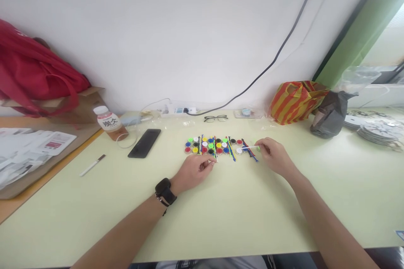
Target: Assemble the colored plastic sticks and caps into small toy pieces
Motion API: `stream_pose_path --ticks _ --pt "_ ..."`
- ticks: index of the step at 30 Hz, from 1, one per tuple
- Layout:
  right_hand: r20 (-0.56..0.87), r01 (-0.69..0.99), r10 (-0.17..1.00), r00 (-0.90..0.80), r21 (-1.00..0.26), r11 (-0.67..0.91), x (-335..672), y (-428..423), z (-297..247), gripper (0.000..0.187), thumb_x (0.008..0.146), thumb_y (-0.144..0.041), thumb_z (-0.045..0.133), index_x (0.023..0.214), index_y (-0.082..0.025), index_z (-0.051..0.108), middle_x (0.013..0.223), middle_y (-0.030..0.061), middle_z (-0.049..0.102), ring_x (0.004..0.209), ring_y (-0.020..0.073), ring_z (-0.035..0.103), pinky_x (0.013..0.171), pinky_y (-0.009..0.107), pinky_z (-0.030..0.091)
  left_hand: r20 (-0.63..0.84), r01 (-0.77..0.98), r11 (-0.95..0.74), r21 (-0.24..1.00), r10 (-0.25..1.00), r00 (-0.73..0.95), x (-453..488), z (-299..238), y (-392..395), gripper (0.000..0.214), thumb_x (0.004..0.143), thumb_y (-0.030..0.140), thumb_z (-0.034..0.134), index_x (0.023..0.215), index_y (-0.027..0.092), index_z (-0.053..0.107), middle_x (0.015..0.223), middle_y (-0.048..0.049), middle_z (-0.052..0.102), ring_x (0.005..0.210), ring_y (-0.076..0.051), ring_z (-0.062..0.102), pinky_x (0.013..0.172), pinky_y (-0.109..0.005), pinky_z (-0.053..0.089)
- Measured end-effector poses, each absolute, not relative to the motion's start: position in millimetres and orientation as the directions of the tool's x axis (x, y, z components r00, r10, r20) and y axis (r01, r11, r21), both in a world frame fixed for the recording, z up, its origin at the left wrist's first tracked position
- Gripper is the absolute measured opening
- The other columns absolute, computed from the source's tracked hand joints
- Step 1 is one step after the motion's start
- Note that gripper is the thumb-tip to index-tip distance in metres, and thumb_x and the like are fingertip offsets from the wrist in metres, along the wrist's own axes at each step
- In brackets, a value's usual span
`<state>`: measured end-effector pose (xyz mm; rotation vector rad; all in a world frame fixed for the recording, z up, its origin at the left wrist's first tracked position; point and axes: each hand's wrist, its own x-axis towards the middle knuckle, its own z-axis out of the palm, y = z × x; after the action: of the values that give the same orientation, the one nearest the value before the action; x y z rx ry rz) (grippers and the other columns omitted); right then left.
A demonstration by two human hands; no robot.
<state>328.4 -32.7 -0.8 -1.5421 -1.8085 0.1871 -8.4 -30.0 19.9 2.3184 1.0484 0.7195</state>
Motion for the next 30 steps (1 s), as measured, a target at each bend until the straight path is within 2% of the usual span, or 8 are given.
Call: stream_pose_path --ticks 7,13,18,23,26,30 --pt "0.367 0.789 0.929 -0.044 -0.558 0.258 327 -36 8 0.022 0.083 -0.018 0.047 0.085 -0.021 0.068 0.079 0.0037 0.064 0.062 0.0177 0.053 0.063 0.032 0.041 0.268 0.527 -0.590 0.612 0.781 0.564 -8 20 -30 0.022 0.098 0.027 0.053 0.101 0.021 0.074 0.062 0.0034 0.054 0.058 -0.012 0.048 0.058 -0.024 0.036" --pt "0.233 0.743 0.953 -0.193 -0.600 0.297 316 -43 15 0.022 0.084 -0.018 0.046 0.085 -0.022 0.068 0.083 0.0033 0.066 0.070 0.0187 0.058 0.067 0.032 0.043 0.278 0.515 -0.600 0.613 0.773 0.570 -7 19 -32 0.020 0.097 0.030 0.056 0.103 0.022 0.073 0.065 0.0027 0.059 0.059 -0.013 0.049 0.059 -0.024 0.038" --pt "0.162 0.651 0.950 -0.268 -0.696 0.303 306 -49 17 0.022 0.091 -0.021 0.046 0.091 -0.023 0.068 0.092 0.0039 0.067 0.079 0.0196 0.060 0.070 0.032 0.045 0.288 0.500 -0.610 0.615 0.764 0.577 -7 18 -33 0.019 0.096 0.033 0.060 0.105 0.022 0.073 0.066 0.0027 0.061 0.059 -0.013 0.050 0.060 -0.024 0.039" --pt "0.026 0.547 0.943 -0.333 -0.809 0.215 298 -53 17 0.020 0.097 -0.027 0.046 0.096 -0.022 0.065 0.078 0.0011 0.062 0.069 0.0173 0.058 0.064 0.030 0.045 0.288 0.497 -0.616 0.612 0.758 0.586 -7 18 -34 0.019 0.096 0.032 0.060 0.104 0.022 0.074 0.065 0.0025 0.060 0.058 -0.013 0.051 0.059 -0.024 0.039" --pt "-0.012 0.448 0.913 -0.407 -0.874 0.188 287 -58 18 0.020 0.099 -0.029 0.048 0.099 -0.021 0.066 0.081 0.0027 0.066 0.073 0.0175 0.063 0.070 0.031 0.050 0.282 0.493 -0.612 0.619 0.759 0.587 -7 17 -34 0.020 0.094 0.034 0.062 0.106 0.022 0.073 0.067 0.0022 0.062 0.059 -0.013 0.052 0.060 -0.024 0.040" --pt "0.011 0.304 0.884 -0.467 -0.937 0.172 259 -69 22 0.023 0.098 -0.034 0.053 0.099 -0.020 0.070 0.090 0.0061 0.072 0.083 0.0192 0.068 0.080 0.034 0.055 0.299 0.447 -0.655 0.610 0.712 0.636 -9 18 -36 0.028 0.086 0.039 0.073 0.110 0.024 0.074 0.070 0.0024 0.062 0.061 -0.013 0.053 0.064 -0.025 0.042"
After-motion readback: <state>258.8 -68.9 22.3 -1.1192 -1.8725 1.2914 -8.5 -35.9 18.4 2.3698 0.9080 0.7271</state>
